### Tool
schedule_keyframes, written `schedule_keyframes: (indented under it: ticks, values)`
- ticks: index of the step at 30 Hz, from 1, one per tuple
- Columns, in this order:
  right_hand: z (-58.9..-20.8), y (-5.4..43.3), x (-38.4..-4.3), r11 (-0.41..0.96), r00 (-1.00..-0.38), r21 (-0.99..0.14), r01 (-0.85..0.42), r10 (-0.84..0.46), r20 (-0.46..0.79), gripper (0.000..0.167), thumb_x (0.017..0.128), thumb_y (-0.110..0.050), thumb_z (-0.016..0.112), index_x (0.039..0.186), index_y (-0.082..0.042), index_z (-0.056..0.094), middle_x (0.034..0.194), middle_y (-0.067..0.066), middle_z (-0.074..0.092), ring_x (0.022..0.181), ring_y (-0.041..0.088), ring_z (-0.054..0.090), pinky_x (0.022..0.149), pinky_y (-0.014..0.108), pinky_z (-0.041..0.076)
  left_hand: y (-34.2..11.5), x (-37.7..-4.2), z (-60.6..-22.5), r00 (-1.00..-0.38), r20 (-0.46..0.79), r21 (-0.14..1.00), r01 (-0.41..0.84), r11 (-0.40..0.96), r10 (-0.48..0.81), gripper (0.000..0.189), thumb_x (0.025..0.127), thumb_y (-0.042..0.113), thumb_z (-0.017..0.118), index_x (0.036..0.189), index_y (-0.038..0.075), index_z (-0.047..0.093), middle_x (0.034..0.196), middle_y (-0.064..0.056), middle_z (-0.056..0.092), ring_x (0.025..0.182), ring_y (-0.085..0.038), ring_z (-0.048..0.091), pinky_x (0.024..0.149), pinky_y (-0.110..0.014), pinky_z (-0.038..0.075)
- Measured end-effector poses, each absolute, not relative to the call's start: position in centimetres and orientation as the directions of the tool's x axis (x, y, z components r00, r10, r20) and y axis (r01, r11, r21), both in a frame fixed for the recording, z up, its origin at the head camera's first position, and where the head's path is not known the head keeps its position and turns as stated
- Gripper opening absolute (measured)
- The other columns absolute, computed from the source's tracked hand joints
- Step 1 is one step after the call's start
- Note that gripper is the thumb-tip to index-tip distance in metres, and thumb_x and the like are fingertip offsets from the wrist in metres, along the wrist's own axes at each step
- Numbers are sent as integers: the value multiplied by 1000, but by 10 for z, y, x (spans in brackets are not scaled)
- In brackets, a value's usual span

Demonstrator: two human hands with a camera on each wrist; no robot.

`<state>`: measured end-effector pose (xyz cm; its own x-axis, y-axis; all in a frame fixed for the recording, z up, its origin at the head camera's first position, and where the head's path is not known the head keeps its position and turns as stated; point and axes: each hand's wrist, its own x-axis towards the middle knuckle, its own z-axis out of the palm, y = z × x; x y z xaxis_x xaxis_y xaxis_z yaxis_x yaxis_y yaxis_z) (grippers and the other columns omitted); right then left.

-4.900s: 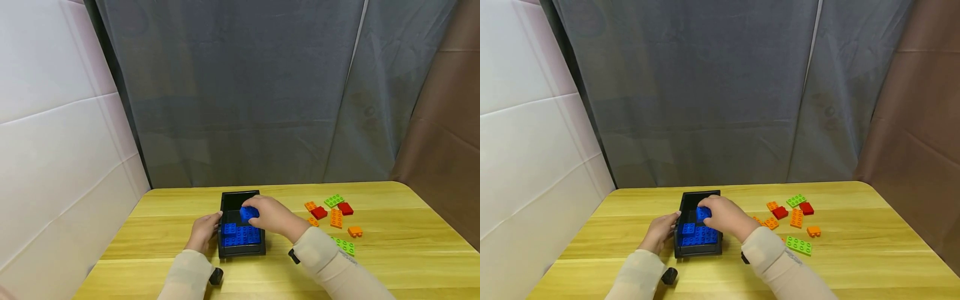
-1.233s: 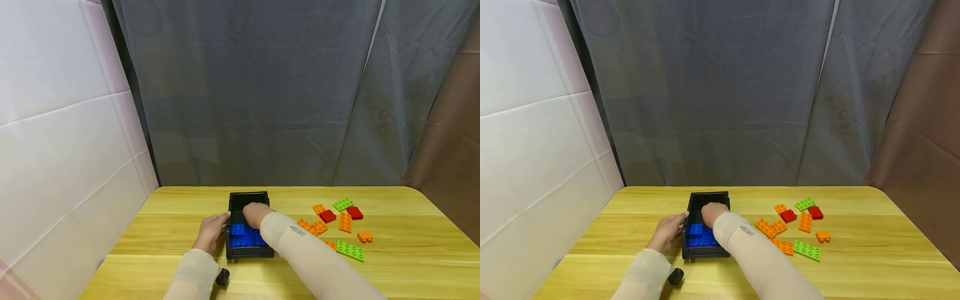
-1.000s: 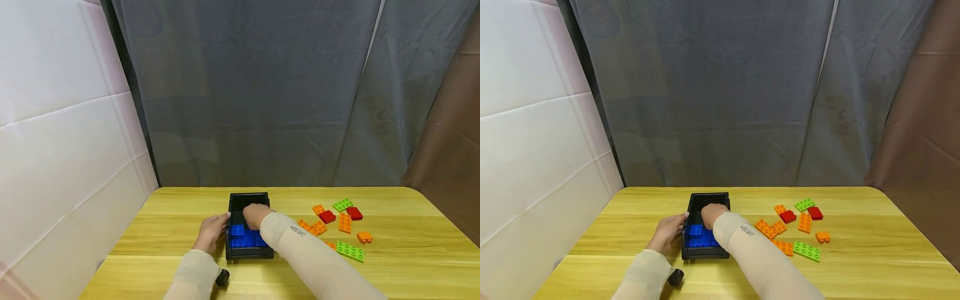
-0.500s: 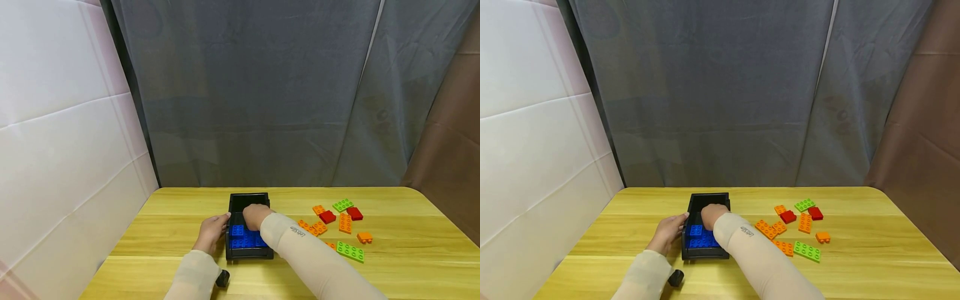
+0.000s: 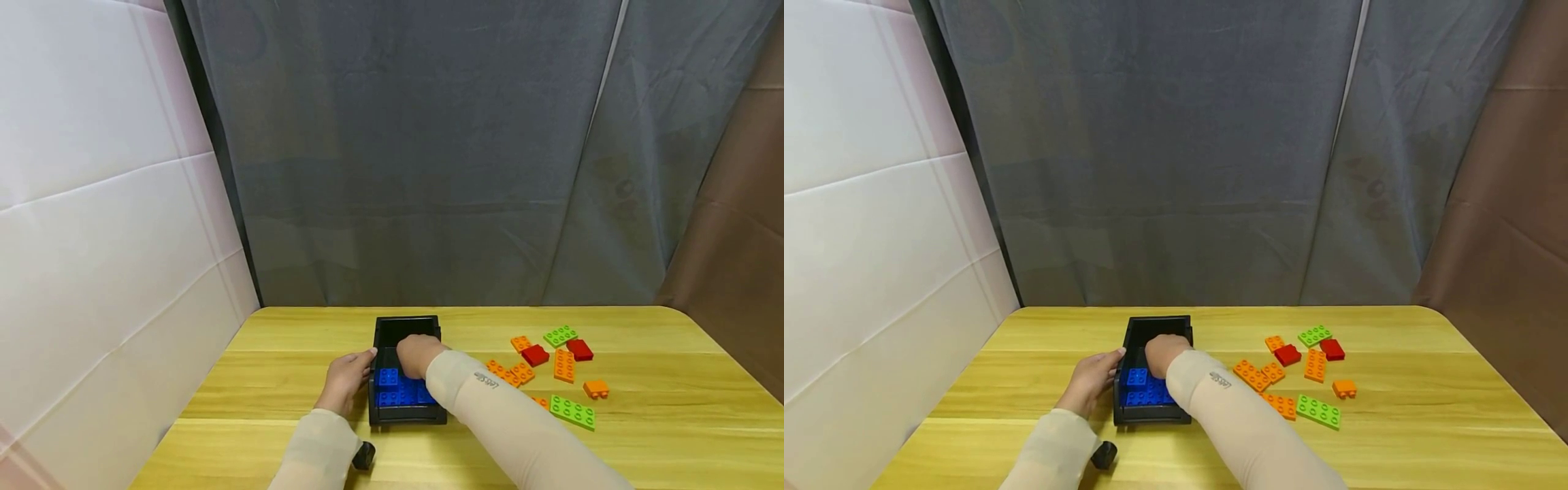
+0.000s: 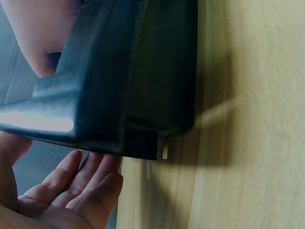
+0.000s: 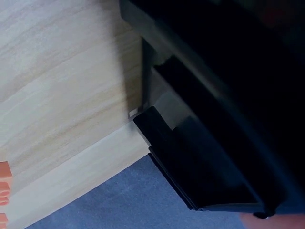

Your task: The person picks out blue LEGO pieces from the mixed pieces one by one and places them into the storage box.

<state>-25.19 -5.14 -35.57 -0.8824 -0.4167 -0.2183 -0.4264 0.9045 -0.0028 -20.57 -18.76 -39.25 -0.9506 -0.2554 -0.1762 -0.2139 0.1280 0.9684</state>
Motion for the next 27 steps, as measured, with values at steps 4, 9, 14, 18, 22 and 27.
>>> schedule_keyframes:
  ticks: [4,9,14,18,22,27]
  values:
    - [-355,-50,-251,906,-882,-8,-424,-415,-224,18,92,-20,65,107,-13,72,96,1,68,72,16,54,86,34,55,-186,-206,-393,-952,-171,969,-208,129,-253,48,97,31,58,121,-11,60,122,-26,61,112,-38,59,100,-50,45]
    - [-354,-49,-251,912,-888,-7,-411,-402,-225,16,92,-20,65,104,-13,73,90,0,66,70,17,54,79,32,54,-185,-208,-393,-952,-173,967,-213,139,-254,51,96,32,58,124,-11,58,125,-27,58,113,-40,57,101,-51,44]
    - [-353,-49,-253,909,-890,-21,-416,-412,-195,16,91,-20,65,103,-12,73,89,1,67,70,16,55,80,32,55,-187,-210,-392,-954,-161,964,-207,164,-253,51,96,31,59,124,-11,57,125,-28,59,112,-40,58,100,-51,45]
    - [-347,-46,-253,884,-877,-10,-467,-465,-120,22,92,-21,65,111,-12,70,104,2,69,86,16,63,88,34,55,-190,-210,-389,-954,-133,952,-198,232,-269,48,96,30,60,122,-10,59,122,-27,60,108,-39,58,96,-52,47]
    - [-338,-41,-250,856,-855,5,-518,-517,-41,35,92,-23,64,125,-12,64,127,6,62,116,21,58,99,36,49,-193,-210,-388,-956,-63,917,-169,362,-287,45,96,29,59,119,-9,61,118,-25,61,105,-37,56,93,-52,48]
    - [-325,-27,-242,824,-822,9,-567,-566,63,41,94,-23,61,133,-11,58,140,8,52,130,24,48,104,37,44,-199,-211,-388,-964,30,857,-111,504,-263,49,99,35,51,120,-9,60,117,-26,62,108,-41,58,95,-53,48]
